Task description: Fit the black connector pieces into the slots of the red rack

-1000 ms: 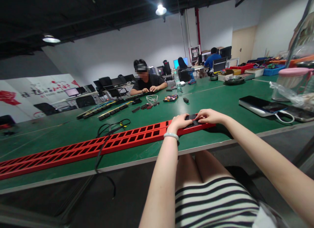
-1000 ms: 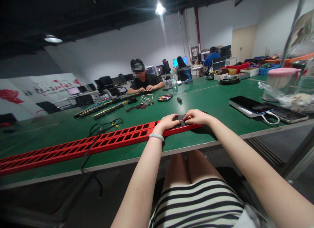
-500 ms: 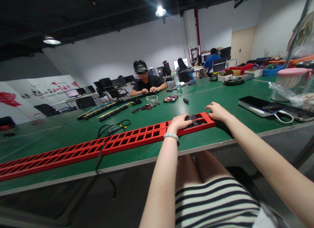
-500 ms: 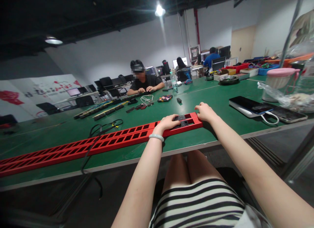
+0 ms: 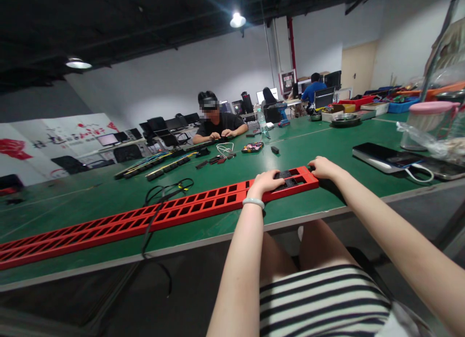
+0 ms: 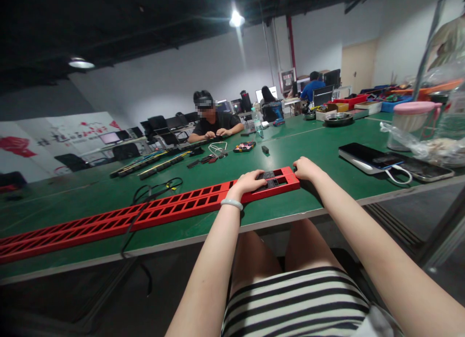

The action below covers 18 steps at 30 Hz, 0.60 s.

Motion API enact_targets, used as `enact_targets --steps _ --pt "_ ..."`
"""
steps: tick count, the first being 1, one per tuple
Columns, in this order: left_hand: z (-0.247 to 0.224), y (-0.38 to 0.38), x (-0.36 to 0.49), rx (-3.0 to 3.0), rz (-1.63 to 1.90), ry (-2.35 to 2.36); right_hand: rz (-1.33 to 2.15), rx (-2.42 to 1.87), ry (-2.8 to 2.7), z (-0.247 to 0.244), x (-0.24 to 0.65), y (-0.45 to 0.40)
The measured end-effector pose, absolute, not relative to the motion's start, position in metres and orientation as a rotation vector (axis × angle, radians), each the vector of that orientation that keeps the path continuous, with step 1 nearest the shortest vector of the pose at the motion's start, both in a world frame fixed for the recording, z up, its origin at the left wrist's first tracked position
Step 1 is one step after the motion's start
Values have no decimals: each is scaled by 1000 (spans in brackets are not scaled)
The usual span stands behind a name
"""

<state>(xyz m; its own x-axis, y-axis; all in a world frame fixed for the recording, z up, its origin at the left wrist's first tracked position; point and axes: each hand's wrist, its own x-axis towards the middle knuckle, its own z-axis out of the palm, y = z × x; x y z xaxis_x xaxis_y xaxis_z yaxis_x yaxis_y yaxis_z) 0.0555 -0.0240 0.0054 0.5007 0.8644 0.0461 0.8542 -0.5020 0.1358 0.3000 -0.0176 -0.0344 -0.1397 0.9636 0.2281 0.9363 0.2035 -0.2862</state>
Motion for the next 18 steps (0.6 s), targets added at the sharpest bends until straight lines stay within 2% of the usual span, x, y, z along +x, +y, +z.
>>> enact_targets --steps 9,18 --pt "2 -20 55 2641 179 1506 95 -1818 -2066 -40 302 -15" --pt "2 -20 55 2636 181 1503 -84 -1688 -1683 -23 301 -24"
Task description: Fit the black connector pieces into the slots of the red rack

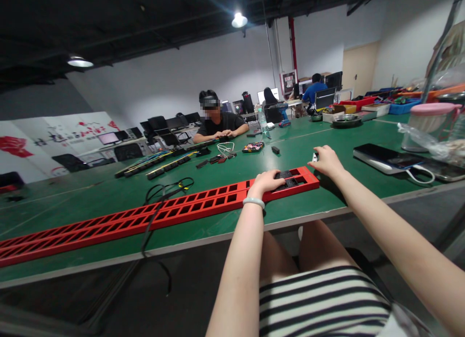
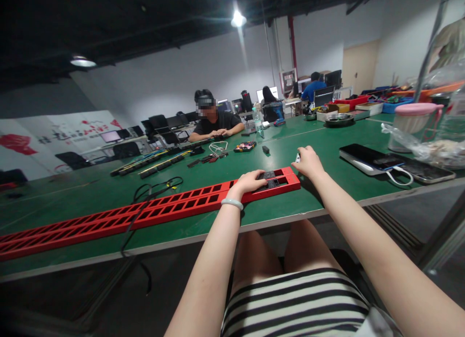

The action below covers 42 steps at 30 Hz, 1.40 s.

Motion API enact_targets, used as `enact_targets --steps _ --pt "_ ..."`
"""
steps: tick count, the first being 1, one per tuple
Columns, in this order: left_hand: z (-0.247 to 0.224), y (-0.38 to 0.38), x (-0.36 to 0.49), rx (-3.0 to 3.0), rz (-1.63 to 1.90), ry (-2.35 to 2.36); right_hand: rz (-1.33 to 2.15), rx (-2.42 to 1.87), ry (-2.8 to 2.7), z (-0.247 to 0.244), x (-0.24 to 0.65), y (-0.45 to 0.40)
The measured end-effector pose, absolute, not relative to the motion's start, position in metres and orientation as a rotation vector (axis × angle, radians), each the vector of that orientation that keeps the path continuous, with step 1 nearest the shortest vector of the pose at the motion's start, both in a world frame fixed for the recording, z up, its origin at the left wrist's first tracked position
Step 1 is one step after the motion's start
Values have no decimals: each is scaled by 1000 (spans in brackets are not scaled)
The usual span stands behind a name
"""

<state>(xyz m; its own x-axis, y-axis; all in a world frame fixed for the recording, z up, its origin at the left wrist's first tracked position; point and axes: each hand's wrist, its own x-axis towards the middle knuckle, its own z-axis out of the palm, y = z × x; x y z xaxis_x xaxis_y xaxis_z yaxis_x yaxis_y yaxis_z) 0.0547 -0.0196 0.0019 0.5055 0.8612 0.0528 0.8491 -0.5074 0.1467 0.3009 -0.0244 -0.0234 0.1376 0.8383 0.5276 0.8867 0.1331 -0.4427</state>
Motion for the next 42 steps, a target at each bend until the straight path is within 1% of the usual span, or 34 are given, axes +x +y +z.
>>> enact_targets --steps 3,5,9,13,24,33,42 --pt "2 -20 55 2645 180 1506 -43 -1453 -1770 -17 294 -30" --pt "4 -22 56 2643 168 1523 115 -1342 -1856 -16 287 -35" --pt "7 -24 58 2619 114 1564 480 -1239 -1972 -16 276 -42" --pt "7 -25 57 2635 139 1545 618 -1194 -2067 -13 275 -46" --pt "2 -18 53 2698 154 1481 733 -1106 -2186 -14 275 -43" --pt "1 -17 53 2715 159 1485 637 -1147 -2223 -16 274 -43" --pt "3 -20 55 2693 149 1518 627 -1154 -2239 -14 274 -45"
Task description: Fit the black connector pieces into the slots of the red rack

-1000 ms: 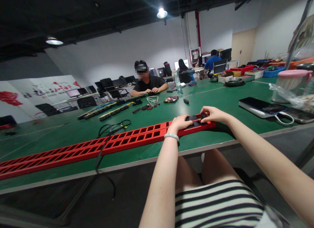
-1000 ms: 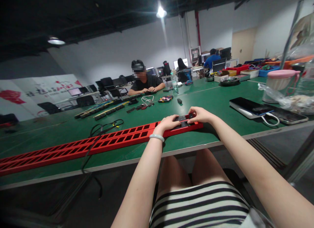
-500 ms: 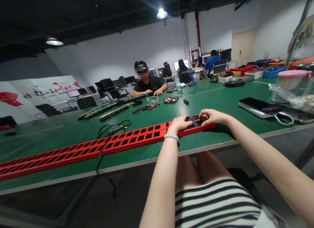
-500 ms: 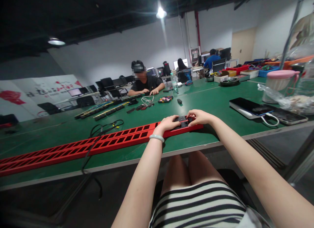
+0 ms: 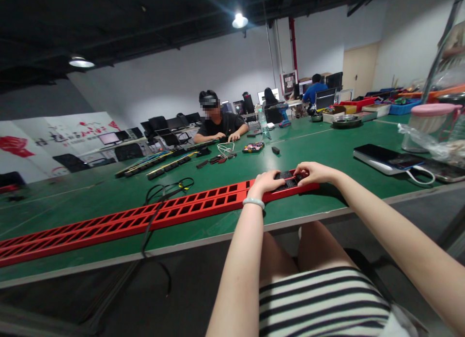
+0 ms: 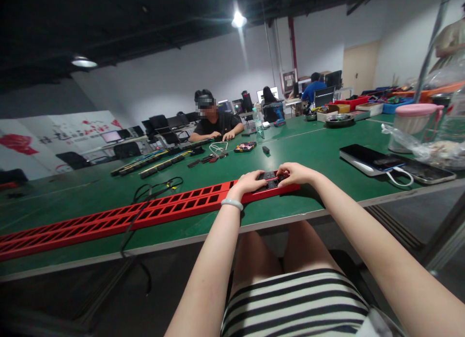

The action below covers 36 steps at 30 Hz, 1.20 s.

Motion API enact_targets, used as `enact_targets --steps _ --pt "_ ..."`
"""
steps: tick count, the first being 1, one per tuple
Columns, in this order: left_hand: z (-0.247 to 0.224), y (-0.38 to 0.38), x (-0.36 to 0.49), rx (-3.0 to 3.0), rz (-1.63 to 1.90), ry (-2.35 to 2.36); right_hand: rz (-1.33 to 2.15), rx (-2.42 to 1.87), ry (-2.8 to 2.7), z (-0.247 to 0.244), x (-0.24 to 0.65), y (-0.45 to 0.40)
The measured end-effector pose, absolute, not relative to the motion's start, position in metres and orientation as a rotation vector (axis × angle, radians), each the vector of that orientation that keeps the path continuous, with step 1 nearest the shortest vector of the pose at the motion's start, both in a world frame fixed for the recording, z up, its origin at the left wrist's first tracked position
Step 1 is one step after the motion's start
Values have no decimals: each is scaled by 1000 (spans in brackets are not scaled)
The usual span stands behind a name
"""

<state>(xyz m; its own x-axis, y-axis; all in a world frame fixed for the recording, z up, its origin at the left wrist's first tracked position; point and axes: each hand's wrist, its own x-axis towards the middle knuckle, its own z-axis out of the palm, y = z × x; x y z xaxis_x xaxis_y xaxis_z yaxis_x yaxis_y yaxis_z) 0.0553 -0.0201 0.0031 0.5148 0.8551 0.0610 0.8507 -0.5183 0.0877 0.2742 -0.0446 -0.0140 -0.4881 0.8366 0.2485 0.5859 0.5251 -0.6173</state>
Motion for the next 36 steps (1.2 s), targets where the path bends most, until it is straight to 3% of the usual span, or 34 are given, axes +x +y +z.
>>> enact_targets --steps 36 --pt "-4 -14 52 2724 134 1509 540 -1159 -2307 -12 269 -49"
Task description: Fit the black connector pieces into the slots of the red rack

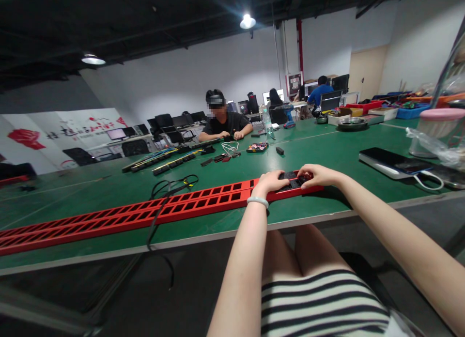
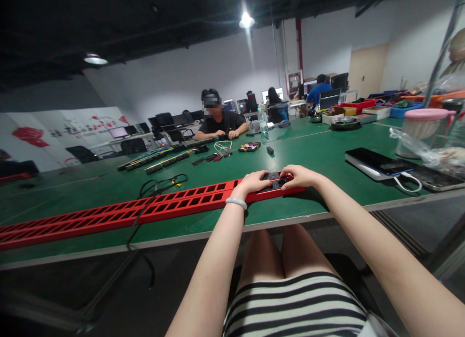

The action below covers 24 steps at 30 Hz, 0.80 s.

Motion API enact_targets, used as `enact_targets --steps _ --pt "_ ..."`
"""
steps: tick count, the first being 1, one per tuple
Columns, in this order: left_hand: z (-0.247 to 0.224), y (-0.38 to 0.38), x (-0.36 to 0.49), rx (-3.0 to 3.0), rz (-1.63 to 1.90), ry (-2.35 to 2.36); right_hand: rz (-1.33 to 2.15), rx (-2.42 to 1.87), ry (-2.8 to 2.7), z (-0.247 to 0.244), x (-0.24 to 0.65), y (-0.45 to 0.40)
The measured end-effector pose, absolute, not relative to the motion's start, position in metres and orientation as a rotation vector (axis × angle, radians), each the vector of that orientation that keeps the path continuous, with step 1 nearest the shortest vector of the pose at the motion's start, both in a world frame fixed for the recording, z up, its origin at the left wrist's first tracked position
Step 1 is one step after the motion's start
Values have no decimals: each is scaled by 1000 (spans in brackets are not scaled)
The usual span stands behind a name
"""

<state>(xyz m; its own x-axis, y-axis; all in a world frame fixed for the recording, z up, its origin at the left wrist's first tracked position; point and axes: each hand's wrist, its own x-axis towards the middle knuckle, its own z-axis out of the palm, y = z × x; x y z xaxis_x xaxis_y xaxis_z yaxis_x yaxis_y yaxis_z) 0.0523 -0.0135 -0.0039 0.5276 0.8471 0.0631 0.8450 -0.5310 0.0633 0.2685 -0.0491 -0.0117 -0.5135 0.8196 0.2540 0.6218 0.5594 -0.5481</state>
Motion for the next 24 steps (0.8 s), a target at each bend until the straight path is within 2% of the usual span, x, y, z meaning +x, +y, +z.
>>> enact_targets --steps 24 --pt "3 -21 54 2699 109 1534 427 -1134 -2325 -13 265 -47"
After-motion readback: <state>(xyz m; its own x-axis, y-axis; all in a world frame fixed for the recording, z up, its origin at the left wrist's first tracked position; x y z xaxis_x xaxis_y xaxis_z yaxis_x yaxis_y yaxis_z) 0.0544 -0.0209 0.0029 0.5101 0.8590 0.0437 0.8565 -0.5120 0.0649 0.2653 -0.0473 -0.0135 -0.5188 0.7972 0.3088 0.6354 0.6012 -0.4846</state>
